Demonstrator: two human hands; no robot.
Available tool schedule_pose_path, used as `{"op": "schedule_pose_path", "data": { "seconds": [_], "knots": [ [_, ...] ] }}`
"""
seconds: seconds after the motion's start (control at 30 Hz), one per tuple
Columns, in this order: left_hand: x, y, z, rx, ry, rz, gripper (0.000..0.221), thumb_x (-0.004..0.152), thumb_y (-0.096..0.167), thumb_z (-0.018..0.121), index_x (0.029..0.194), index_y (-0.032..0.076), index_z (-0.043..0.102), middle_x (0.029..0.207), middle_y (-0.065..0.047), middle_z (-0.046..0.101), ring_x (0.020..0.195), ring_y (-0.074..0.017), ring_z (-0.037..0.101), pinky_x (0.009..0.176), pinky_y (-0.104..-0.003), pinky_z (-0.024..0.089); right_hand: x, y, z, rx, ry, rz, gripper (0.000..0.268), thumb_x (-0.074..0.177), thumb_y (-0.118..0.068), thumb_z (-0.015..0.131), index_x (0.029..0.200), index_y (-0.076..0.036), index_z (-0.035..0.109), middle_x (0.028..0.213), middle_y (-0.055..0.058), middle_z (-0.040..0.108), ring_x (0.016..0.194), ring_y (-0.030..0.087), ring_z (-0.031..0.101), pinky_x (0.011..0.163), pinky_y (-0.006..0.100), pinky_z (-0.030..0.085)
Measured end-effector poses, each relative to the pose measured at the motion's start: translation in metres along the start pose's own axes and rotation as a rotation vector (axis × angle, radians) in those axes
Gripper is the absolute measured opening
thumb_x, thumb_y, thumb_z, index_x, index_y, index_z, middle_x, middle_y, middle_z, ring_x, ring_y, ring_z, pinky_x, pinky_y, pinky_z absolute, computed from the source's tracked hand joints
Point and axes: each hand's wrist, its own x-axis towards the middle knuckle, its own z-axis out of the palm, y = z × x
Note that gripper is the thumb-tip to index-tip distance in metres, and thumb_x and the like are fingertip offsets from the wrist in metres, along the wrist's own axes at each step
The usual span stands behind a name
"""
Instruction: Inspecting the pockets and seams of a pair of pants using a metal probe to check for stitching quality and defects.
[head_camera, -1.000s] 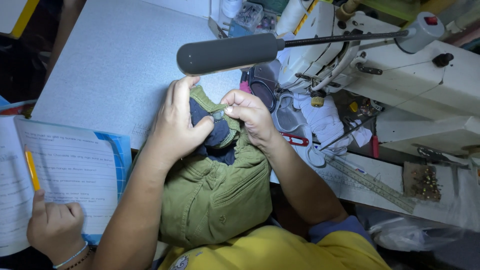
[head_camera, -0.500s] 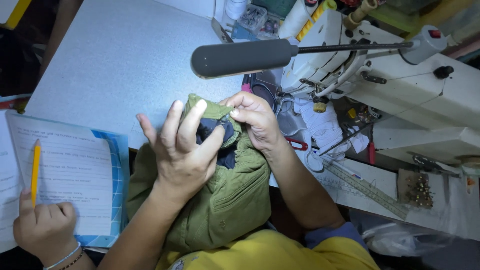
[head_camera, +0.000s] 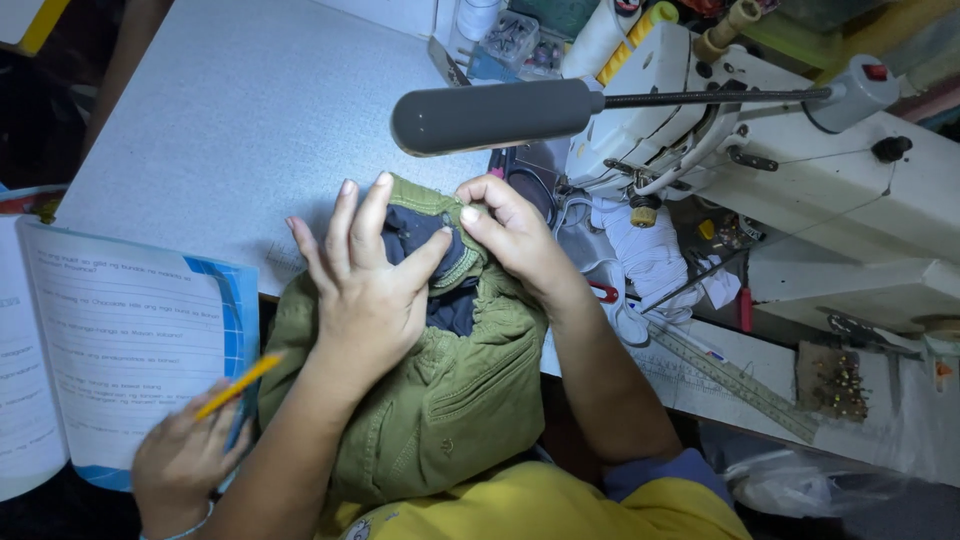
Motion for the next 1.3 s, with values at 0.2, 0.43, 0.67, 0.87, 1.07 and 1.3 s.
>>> {"op": "schedule_pose_path", "data": {
  "seconds": [0.2, 0.43, 0.67, 0.87, 1.07, 1.3],
  "knots": [
    [0.000, -0.003, 0.003, 0.059, 0.034, 0.004, 0.030, 0.101, 0.024, 0.059, 0.126, 0.032, 0.075, 0.158, -0.022, 0.039, 0.148, -0.0405, 0.028, 0.114, -0.079, 0.017, -0.008, -0.040, 0.001, -0.637, -0.094, -0.346, 0.050, 0.101, -0.040, 0.062, 0.132, -0.001, 0.060, 0.121, 0.013, 0.059, 0.119, 0.027, 0.057, 0.107, 0.041, 0.047],
    [0.002, -0.004, 0.008, 0.094, -0.022, 0.039, 0.035, 0.097, 0.021, 0.056, 0.124, 0.033, 0.073, 0.159, -0.016, 0.036, 0.141, -0.0372, 0.042, 0.106, -0.063, 0.043, -0.016, -0.027, 0.018, -0.931, 0.078, -0.286, 0.017, 0.100, -0.019, 0.057, 0.100, -0.002, 0.062, 0.096, 0.011, 0.064, 0.087, 0.033, 0.062, 0.077, 0.045, 0.049],
    [-0.001, -0.007, 0.008, -0.010, -0.134, -0.003, 0.034, 0.096, 0.020, 0.059, 0.125, 0.034, 0.071, 0.163, -0.014, 0.026, 0.142, -0.0391, 0.035, 0.100, -0.063, 0.049, -0.015, -0.035, 0.016, -0.737, 0.096, -0.138, 0.023, 0.103, -0.017, 0.048, 0.101, -0.003, 0.067, 0.097, 0.010, 0.072, 0.093, 0.027, 0.067, 0.084, 0.038, 0.050],
    [0.002, -0.004, -0.002, -0.133, -0.173, -0.041, 0.034, 0.092, 0.028, 0.063, 0.124, 0.034, 0.075, 0.160, -0.016, 0.033, 0.138, -0.0405, 0.036, 0.099, -0.064, 0.043, -0.016, -0.029, 0.020, -0.796, 0.100, -0.226, 0.016, 0.100, -0.014, 0.055, 0.086, -0.005, 0.056, 0.081, 0.007, 0.055, 0.072, 0.027, 0.056, 0.066, 0.039, 0.043],
    [0.016, 0.016, -0.003, -0.019, 0.112, -0.092, 0.025, 0.095, 0.030, 0.066, 0.075, 0.016, 0.068, 0.139, -0.014, 0.058, 0.133, -0.0353, 0.048, 0.113, -0.065, 0.028, -0.018, -0.023, 0.022, -0.576, 0.077, -0.269, 0.014, 0.103, -0.009, 0.053, 0.098, 0.000, 0.062, 0.090, 0.010, 0.062, 0.087, 0.025, 0.060, 0.081, 0.035, 0.048],
    [0.015, 0.015, 0.006, 0.012, 0.218, -0.137, 0.024, 0.086, 0.024, 0.071, 0.070, 0.010, 0.060, 0.146, -0.019, 0.049, 0.136, -0.0393, 0.049, 0.112, -0.069, 0.034, -0.015, -0.004, 0.016, -0.321, 0.076, -0.137, 0.018, 0.098, -0.015, 0.057, 0.101, -0.003, 0.070, 0.097, 0.005, 0.067, 0.094, 0.016, 0.062, 0.087, 0.030, 0.049]
  ]
}}
